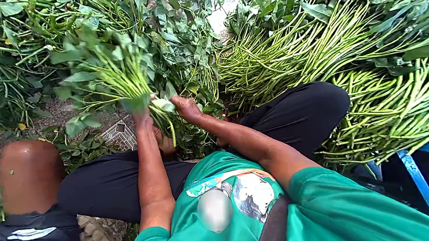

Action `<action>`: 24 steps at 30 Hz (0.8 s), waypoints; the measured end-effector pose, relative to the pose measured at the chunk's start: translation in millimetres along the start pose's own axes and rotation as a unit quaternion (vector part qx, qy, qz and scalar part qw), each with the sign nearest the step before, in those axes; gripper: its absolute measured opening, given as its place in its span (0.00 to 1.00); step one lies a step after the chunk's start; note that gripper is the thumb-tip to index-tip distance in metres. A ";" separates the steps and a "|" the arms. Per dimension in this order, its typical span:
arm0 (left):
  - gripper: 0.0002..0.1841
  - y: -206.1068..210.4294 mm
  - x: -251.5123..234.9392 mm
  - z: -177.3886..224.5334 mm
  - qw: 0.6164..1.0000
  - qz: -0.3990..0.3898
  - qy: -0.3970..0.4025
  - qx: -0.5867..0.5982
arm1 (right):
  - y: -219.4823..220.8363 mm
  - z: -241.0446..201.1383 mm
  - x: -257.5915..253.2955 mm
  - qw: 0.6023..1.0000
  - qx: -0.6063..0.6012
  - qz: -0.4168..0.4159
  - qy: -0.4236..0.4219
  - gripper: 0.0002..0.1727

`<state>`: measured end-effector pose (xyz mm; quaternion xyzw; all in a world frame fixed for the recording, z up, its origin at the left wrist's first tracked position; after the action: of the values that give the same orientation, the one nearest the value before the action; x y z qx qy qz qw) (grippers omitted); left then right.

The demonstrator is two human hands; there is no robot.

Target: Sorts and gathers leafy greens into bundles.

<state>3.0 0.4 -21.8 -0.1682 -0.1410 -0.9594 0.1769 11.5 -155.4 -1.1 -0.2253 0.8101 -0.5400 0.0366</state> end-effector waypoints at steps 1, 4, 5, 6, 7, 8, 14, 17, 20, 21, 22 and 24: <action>0.31 -6.8 -5.6 9.0 1.000 0.013 0.013 -0.003 | 17.7 12.0 5.2 0.994 -0.077 0.062 -0.051 0.13; 0.33 -17.4 -27.5 5.1 0.998 0.058 0.017 0.028 | 30.5 23.0 2.4 0.993 -0.105 -0.049 -0.036 0.17; 0.33 -19.3 -28.3 5.3 0.998 0.058 0.017 0.029 | 31.1 22.0 5.5 0.994 -0.083 -0.059 -0.042 0.17; 0.32 -22.6 -27.6 8.3 0.997 0.061 0.020 0.031 | 36.4 21.5 14.1 0.995 -0.056 -0.062 -0.056 0.14; 0.31 -28.0 -26.6 14.9 0.997 0.066 0.026 0.037 | 46.4 23.0 28.7 0.995 -0.033 -0.073 -0.067 0.13; 0.29 -34.4 -26.3 25.5 0.996 0.071 0.037 0.050 | 58.2 27.7 46.2 0.993 -0.008 -0.099 -0.063 0.13; 0.24 -44.8 -21.5 60.1 0.993 0.025 0.090 0.066 | 98.2 68.0 61.7 0.903 0.085 -0.420 0.009 0.33; 0.27 -41.7 -19.8 59.7 0.994 0.022 0.103 0.032 | 51.8 69.0 24.3 0.941 0.064 -0.330 0.028 0.15; 0.26 -26.6 -19.0 55.8 0.994 -0.012 0.093 0.056 | 21.8 91.6 -24.7 0.981 -0.025 -0.182 0.068 0.16; 0.24 -18.9 -17.4 52.8 0.993 -0.034 0.078 0.087 | 21.3 104.5 -38.1 0.981 -0.093 -0.142 0.095 0.17; 0.23 -10.9 -16.2 48.5 0.989 -0.059 0.059 0.120 | 26.9 118.4 -47.8 0.966 -0.183 -0.119 0.138 0.19; 0.19 2.4 -10.5 37.1 0.981 -0.079 0.008 0.175 | 50.1 137.6 -56.9 0.903 -0.350 -0.124 0.217 0.25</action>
<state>23.3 13.6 8.4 -0.1157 -0.3185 -0.9320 0.1286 87.8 -234.8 -113.2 -0.1991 0.9003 -0.2579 -0.2887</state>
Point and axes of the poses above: each hand's wrist, its own x-axis away from the middle knuckle, its own y-axis out of the palm, z = x × y, the point moved 8 cm from there along -x, towards the middle knuckle, and after that the axes turned 11 degrees about x, right-handed, at the moved point
